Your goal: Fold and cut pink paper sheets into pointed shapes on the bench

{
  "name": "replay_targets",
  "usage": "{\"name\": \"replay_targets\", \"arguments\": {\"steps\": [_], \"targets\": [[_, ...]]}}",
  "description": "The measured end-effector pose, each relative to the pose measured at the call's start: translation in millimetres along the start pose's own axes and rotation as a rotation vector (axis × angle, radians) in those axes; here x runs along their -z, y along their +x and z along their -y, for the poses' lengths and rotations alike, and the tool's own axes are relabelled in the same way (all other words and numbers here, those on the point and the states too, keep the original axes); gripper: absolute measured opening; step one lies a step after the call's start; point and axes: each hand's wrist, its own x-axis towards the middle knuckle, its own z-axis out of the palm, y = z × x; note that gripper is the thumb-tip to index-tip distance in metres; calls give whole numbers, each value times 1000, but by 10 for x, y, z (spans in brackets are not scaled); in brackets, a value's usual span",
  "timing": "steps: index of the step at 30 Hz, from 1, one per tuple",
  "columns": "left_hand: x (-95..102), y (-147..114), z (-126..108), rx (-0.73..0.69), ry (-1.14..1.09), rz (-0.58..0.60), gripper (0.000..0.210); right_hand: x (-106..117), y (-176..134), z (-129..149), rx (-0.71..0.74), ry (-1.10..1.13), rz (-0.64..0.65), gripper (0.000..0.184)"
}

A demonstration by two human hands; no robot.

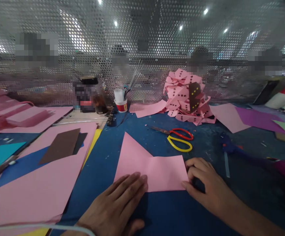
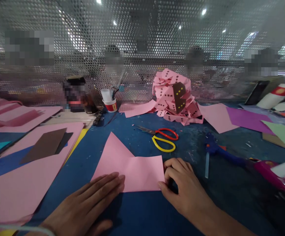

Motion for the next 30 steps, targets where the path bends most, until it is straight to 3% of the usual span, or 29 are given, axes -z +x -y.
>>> {"name": "replay_targets", "arguments": {"steps": [7,11,16,21,24,30], "targets": [[46,1,-74,80,0,47,58,8,20,39,-31,24,-38,18],[63,17,-88,96,-45,63,55,-20,3,26,-41,26,-138,21],[38,32,-73,95,-60,61,55,102,-70,156,198,-182,-292,21],[-8,20,-61,93,-86,37,55,246,-16,494,560,-259,9,33],[-21,11,-49,79,-102,35,54,170,96,606,609,-277,105,31],[-14,16,-26,42,-105,38,54,-45,214,564,622,-283,108,22]]}}
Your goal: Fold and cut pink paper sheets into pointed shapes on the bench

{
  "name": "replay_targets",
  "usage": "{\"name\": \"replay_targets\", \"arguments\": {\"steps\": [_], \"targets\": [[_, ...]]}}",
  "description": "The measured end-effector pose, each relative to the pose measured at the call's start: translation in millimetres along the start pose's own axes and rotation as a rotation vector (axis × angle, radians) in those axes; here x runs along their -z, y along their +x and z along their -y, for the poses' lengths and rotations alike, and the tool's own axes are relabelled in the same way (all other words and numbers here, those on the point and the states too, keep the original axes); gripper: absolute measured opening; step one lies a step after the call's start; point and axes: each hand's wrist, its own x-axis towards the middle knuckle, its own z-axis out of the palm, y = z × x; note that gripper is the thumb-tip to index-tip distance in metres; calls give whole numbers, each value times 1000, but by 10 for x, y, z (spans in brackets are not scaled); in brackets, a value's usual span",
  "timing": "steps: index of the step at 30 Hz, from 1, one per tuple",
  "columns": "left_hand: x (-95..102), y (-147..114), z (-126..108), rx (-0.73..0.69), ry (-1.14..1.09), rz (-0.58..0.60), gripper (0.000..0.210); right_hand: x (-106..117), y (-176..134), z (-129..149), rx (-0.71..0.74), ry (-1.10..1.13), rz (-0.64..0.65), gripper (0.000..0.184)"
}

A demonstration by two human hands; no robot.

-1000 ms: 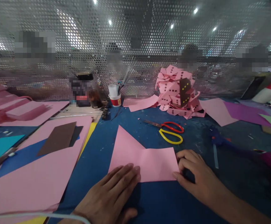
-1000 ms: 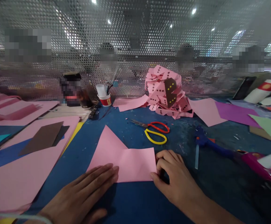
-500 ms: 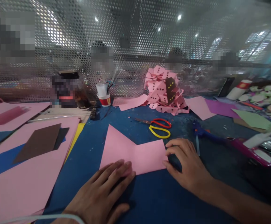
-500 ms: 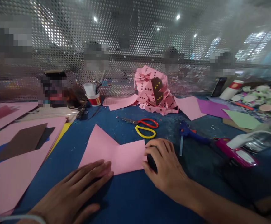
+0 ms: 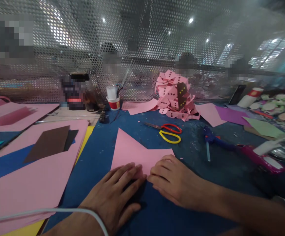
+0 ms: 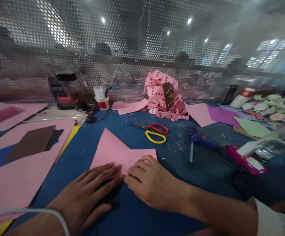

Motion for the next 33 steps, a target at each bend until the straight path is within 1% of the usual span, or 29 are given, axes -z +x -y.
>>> {"name": "replay_targets", "arguments": {"steps": [2,5,8,14,20,26,33], "targets": [[12,6,-7,1,-4,13,55,-21,-12,-10,-1,25,-16,20],[43,18,-40,52,-19,35,53,-20,-33,-11,-13,67,-28,20],[78,32,-74,69,-26,54,54,-23,-48,-10,-21,82,-26,23],[106,38,-75,68,-9,84,52,-45,-48,-14,-25,89,42,26],[60,24,-5,-7,16,53,53,-27,-30,-37,-17,79,48,26],[15,-3,24,-16,20,0,50,9,-54,-51,-2,78,28,25],[-13,-7,40,-33,41,-11,48,35,-106,-80,-1,73,-19,21]]}}
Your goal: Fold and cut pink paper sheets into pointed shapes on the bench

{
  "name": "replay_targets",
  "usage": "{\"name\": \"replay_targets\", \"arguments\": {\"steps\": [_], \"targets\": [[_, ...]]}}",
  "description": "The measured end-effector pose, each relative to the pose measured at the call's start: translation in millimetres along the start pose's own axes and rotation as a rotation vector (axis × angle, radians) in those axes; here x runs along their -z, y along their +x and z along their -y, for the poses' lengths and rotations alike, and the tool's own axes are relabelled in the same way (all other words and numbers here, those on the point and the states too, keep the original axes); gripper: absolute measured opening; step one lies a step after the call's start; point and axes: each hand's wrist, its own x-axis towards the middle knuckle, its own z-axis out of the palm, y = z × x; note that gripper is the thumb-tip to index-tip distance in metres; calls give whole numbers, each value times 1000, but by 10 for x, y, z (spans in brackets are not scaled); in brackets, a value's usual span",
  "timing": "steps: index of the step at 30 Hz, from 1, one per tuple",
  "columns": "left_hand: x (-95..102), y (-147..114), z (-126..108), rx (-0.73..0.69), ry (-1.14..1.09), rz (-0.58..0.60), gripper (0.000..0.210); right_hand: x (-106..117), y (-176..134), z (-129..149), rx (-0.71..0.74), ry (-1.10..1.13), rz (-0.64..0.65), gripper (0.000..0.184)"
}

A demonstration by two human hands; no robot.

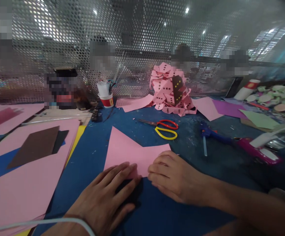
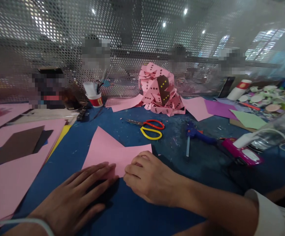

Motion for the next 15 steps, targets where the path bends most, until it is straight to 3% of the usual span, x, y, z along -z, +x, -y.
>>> {"name": "replay_targets", "arguments": {"steps": [11,15], "targets": [[13,6,17,-13,-9,3,51,56,-115,-67,0,11,-7,19],[21,12,4,2,-19,-15,50,50,-111,-47,-99,115,-49,15]]}}
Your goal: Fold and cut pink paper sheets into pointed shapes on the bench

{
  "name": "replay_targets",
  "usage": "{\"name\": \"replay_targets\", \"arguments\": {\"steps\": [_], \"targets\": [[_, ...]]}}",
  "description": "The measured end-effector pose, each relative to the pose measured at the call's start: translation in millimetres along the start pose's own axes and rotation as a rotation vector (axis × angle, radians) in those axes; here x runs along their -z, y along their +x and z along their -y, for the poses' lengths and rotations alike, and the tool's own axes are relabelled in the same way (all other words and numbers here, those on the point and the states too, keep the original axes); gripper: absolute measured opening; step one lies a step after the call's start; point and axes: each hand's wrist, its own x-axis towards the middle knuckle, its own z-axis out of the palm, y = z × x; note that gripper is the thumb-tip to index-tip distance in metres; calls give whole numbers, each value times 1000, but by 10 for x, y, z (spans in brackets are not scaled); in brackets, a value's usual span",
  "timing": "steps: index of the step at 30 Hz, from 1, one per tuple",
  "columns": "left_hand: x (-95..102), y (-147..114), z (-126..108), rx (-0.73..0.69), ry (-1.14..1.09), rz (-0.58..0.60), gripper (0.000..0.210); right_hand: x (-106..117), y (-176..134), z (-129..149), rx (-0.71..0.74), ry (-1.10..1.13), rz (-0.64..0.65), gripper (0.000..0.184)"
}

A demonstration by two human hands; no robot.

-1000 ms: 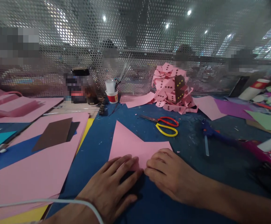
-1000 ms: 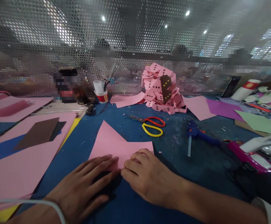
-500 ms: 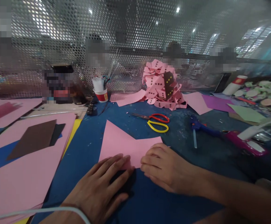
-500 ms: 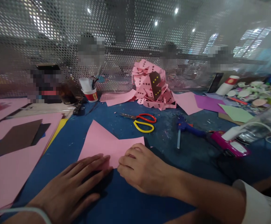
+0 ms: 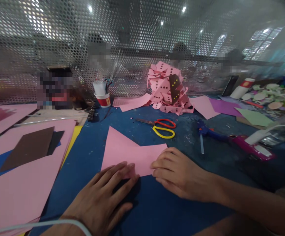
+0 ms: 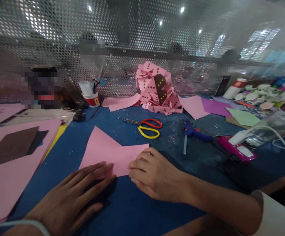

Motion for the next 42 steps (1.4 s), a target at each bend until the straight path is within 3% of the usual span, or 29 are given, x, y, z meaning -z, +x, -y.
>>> {"name": "replay_targets", "arguments": {"steps": [5,8,21,42], "targets": [[14,4,-3,-6,-4,-1,50,-91,124,70,-293,139,-36,5],[7,-5,10,-17,5,-1,51,-164,191,100,-385,126,-73,5],[3,-10,37,-30,27,-1,54,-167,150,105,-469,156,-80,20],[-44,-21,67,-49,69,-35,55,-26,-179,-3,-589,157,-121,31]]}}
